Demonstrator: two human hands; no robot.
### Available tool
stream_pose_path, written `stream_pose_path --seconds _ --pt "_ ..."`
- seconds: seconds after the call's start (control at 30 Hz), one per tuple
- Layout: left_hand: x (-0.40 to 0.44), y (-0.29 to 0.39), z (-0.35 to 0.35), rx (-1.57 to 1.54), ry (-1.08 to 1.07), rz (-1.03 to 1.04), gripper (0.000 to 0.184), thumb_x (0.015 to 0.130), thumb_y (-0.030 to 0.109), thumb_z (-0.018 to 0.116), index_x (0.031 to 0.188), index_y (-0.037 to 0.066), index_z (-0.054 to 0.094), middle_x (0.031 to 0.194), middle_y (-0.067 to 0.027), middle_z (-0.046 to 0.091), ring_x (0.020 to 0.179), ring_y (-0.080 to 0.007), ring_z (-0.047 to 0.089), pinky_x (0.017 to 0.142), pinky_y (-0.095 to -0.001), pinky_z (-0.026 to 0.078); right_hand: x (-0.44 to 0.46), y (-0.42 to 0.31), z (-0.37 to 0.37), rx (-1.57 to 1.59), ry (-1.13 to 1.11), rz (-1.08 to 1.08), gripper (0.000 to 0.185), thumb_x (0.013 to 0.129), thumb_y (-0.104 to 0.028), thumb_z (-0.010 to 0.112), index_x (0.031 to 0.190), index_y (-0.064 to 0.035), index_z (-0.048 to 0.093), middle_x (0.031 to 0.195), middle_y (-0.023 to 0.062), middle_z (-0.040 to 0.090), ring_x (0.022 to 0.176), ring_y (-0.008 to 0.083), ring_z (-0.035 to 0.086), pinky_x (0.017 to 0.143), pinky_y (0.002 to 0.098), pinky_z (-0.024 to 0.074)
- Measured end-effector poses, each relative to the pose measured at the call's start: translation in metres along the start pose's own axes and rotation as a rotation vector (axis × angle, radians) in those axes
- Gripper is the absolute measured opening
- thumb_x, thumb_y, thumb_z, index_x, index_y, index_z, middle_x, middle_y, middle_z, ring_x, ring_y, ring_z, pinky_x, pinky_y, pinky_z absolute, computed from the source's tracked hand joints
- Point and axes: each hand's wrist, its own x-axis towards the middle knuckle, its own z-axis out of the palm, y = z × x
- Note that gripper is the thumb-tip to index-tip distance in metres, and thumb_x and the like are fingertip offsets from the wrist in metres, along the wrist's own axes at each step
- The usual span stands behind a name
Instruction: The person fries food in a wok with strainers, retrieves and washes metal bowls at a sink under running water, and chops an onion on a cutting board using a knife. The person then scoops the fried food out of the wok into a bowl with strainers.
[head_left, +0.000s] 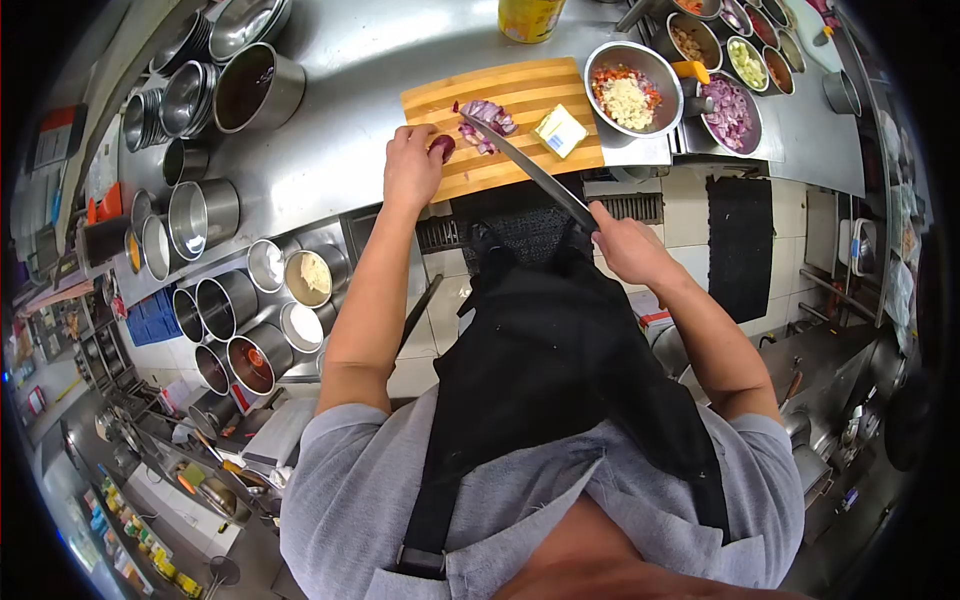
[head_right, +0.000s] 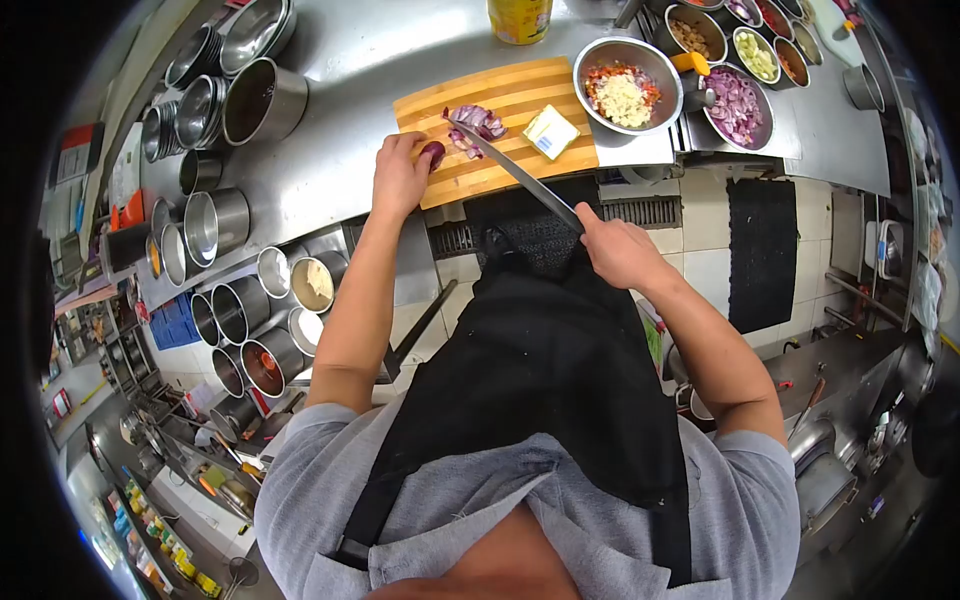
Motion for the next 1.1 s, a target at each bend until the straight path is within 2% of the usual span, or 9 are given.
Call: stream_pose_path --seconds 0.03,0.1,0.2,0.3,0.4,0.6,0.77,1.1 --pt "-0.003 -0.004 0.002 0.000 -0.001 -0.005 0.027 0.086 0.013 0.065 0.112 0.008 0.064 0.114 -0.0162 0.058 0.106 -0.0357 0.056 0.092 -0.0435 0.048 -0.001 -0.007 -0.005 -0.001 -0.005 -0.002 0.028 0.091 -0.011 0.054 0.115 -0.0050 0.040 0.072 0.0229 0.064 0.075 0.0449 0.063 0.065 0.0564 0.0458" --pt "-0.009 -0.008 0.007 -0.081 -0.004 0.126 0.026 0.081 0.009 0.067 0.107 0.008 0.064 0.110 -0.0134 0.059 0.101 -0.0351 0.057 0.089 -0.0427 0.049 -0.002 -0.020 -0.012 -0.130 -0.026 -0.024 0.033 0.085 -0.005 0.056 0.115 -0.0033 0.041 0.073 0.0222 0.065 0.075 0.0437 0.065 0.065 0.0549 0.0479" --pt "-0.012 -0.008 0.013 -0.163 0.063 0.093 0.026 0.078 0.005 0.069 0.102 0.008 0.064 0.106 -0.0108 0.059 0.098 -0.0342 0.058 0.087 -0.0419 0.049 0.003 -0.034 -0.013 -0.197 -0.062 -0.046 0.040 0.080 0.000 0.056 0.117 -0.0022 0.042 0.074 0.0220 0.066 0.075 0.0428 0.065 0.066 0.0533 0.0495" --pt "-0.015 -0.012 0.018 -0.229 0.112 0.105 0.026 0.076 0.004 0.071 0.101 0.008 0.065 0.103 -0.0096 0.060 0.095 -0.0326 0.059 0.084 -0.0410 0.050 0.013 -0.020 0.006 -0.180 -0.043 -0.060 0.042 0.079 0.001 0.057 0.118 -0.0023 0.041 0.074 0.0215 0.066 0.075 0.0424 0.066 0.066 0.0528 0.0500" --pt "-0.017 -0.014 0.020 -0.218 0.174 0.144 0.026 0.075 0.004 0.072 0.100 0.008 0.065 0.102 -0.0089 0.061 0.093 -0.0314 0.059 0.082 -0.0400 0.051 0.009 -0.020 -0.005 -0.229 -0.035 -0.083 0.043 0.078 0.001 0.057 0.118 -0.0028 0.041 0.074 0.0208 0.066 0.075 0.0417 0.066 0.065 0.0525 0.0506" --pt "-0.021 -0.016 0.027 -0.247 0.250 0.147 0.024 0.074 0.004 0.074 0.096 0.008 0.065 0.100 -0.0081 0.061 0.091 -0.0294 0.059 0.080 -0.0390 0.051 -0.003 -0.047 -0.020 -0.263 -0.095 -0.026 0.044 0.078 0.000 0.059 0.118 -0.0029 0.042 0.075 0.0202 0.066 0.075 0.0409 0.067 0.064 0.0519 0.0513" --pt "-0.026 -0.016 0.028 -0.248 0.266 0.152 0.023 0.074 0.003 0.075 0.094 0.007 0.065 0.099 -0.0079 0.062 0.091 -0.0290 0.059 0.079 -0.0390 0.051 0.004 -0.028 0.013 -0.268 -0.077 -0.015 0.045 0.078 0.001 0.058 0.119 -0.0018 0.042 0.076 0.0210 0.067 0.076 0.0410 0.067 0.065 0.0519 0.0516" --pt "-0.027 -0.020 0.034 -0.244 0.350 0.182 0.024 0.073 0.001 0.076 0.093 0.007 0.065 0.098 -0.0085 0.062 0.092 -0.0292 0.059 0.080 -0.0384 0.050 -0.009 -0.053 -0.011 -0.298 -0.098 -0.011 0.042 0.080 -0.001 0.056 0.120 -0.0015 0.044 0.079 0.0211 0.068 0.077 0.0411 0.067 0.066 0.0519 0.0518"
